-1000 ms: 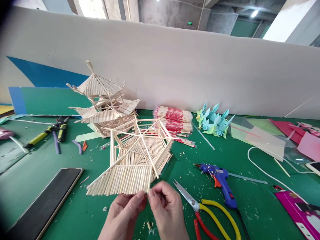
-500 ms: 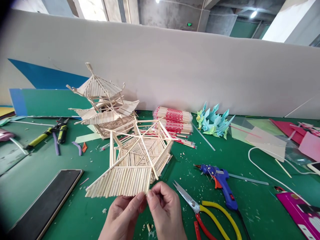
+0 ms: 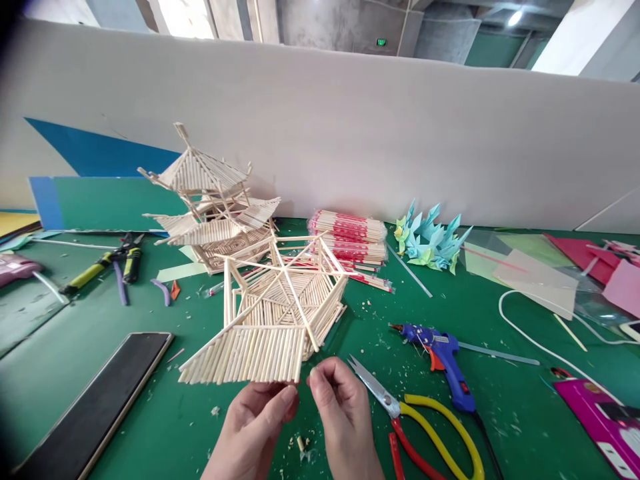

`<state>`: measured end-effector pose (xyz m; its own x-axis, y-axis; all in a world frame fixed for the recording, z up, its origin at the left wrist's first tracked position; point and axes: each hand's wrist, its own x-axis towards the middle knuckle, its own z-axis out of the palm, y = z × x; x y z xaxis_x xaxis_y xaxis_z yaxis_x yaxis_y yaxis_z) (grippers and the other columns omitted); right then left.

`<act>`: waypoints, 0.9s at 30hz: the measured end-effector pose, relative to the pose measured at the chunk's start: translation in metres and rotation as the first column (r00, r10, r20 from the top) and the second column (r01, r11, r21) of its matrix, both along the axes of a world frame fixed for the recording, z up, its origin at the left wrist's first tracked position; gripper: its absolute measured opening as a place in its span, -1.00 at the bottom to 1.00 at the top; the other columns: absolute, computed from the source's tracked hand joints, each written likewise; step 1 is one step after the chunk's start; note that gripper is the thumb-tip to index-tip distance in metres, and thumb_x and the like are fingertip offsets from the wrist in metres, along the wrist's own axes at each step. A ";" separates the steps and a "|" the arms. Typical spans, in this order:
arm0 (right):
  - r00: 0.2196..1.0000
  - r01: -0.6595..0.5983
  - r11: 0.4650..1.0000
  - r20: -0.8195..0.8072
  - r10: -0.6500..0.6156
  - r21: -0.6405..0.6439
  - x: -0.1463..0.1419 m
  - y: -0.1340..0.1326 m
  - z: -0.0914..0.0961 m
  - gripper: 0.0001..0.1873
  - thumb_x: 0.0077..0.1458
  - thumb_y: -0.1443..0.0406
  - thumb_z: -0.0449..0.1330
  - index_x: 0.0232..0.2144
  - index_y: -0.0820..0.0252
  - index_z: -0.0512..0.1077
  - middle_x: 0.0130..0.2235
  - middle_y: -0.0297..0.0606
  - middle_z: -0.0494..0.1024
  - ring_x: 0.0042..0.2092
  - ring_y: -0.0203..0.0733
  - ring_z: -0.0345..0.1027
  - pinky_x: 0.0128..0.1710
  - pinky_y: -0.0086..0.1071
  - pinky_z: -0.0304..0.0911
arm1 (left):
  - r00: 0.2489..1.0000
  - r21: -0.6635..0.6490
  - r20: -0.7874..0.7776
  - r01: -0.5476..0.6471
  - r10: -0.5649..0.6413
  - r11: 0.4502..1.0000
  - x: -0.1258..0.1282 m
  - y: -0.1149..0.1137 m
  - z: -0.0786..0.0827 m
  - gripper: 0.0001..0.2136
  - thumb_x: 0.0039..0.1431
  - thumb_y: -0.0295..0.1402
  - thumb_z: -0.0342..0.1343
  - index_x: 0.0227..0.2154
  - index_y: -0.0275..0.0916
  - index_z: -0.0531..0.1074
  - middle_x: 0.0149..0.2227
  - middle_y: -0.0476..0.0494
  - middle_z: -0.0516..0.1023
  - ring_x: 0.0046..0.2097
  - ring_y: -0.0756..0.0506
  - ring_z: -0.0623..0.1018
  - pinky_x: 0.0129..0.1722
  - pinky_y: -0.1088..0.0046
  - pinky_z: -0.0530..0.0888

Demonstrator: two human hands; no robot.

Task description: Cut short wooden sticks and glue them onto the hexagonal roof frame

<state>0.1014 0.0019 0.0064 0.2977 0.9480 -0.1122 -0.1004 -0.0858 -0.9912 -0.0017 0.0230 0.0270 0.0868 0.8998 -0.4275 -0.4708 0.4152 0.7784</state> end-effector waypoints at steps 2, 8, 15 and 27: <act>1.000 -0.018 1.000 -0.019 0.018 0.006 0.001 0.000 -0.002 -0.74 0.05 0.14 0.08 -0.56 0.17 0.27 -0.58 -0.47 0.15 -0.53 -0.36 -0.03 -0.57 -0.51 -0.04 | 1.000 0.007 -0.002 0.002 -0.002 1.000 0.002 0.000 0.001 -0.86 -0.29 -0.38 0.33 -0.60 -0.32 0.51 -0.62 -0.03 0.50 -0.54 0.06 0.33 -0.52 0.59 0.29; 0.999 -0.040 0.999 -0.031 0.041 0.033 0.002 -0.002 -0.003 -0.76 0.07 0.15 0.07 -0.53 0.16 0.27 -0.57 -0.48 0.13 -0.52 -0.36 -0.04 -0.56 -0.52 -0.03 | 1.000 0.027 0.009 0.004 -0.004 1.000 0.006 0.001 0.000 -0.88 -0.27 -0.40 0.32 -0.60 -0.31 0.53 -0.64 0.00 0.48 -0.55 0.06 0.32 -0.53 0.59 0.29; 0.990 -0.099 0.989 -0.086 0.108 0.108 0.000 0.008 0.008 -0.81 0.08 0.18 0.08 -0.50 0.14 0.31 -0.55 -0.44 0.29 -0.47 -0.35 0.16 -0.48 -0.55 0.13 | 1.000 0.043 0.026 0.000 -0.001 0.999 0.008 0.003 0.001 -0.87 -0.28 -0.39 0.32 -0.57 -0.32 0.56 -0.61 -0.07 0.52 -0.52 0.01 0.38 -0.53 0.57 0.30; 0.964 -0.147 0.982 -0.207 0.169 0.120 -0.002 0.015 0.010 -0.81 0.08 0.20 0.10 -0.52 0.15 0.29 -0.56 -0.46 0.29 -0.50 -0.38 0.17 -0.49 -0.56 0.16 | 0.999 0.044 0.036 -0.003 0.001 0.999 0.011 0.007 0.005 -0.86 -0.36 -0.37 0.35 -0.64 -0.30 0.56 -0.72 -0.05 0.45 -0.41 -0.13 0.48 -0.39 0.46 0.39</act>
<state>0.0997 0.0173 0.0164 0.1225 0.9908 -0.0571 -0.3053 -0.0172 -0.9521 0.0090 0.0301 0.0323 0.0993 0.9179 -0.3842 -0.4995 0.3800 0.7785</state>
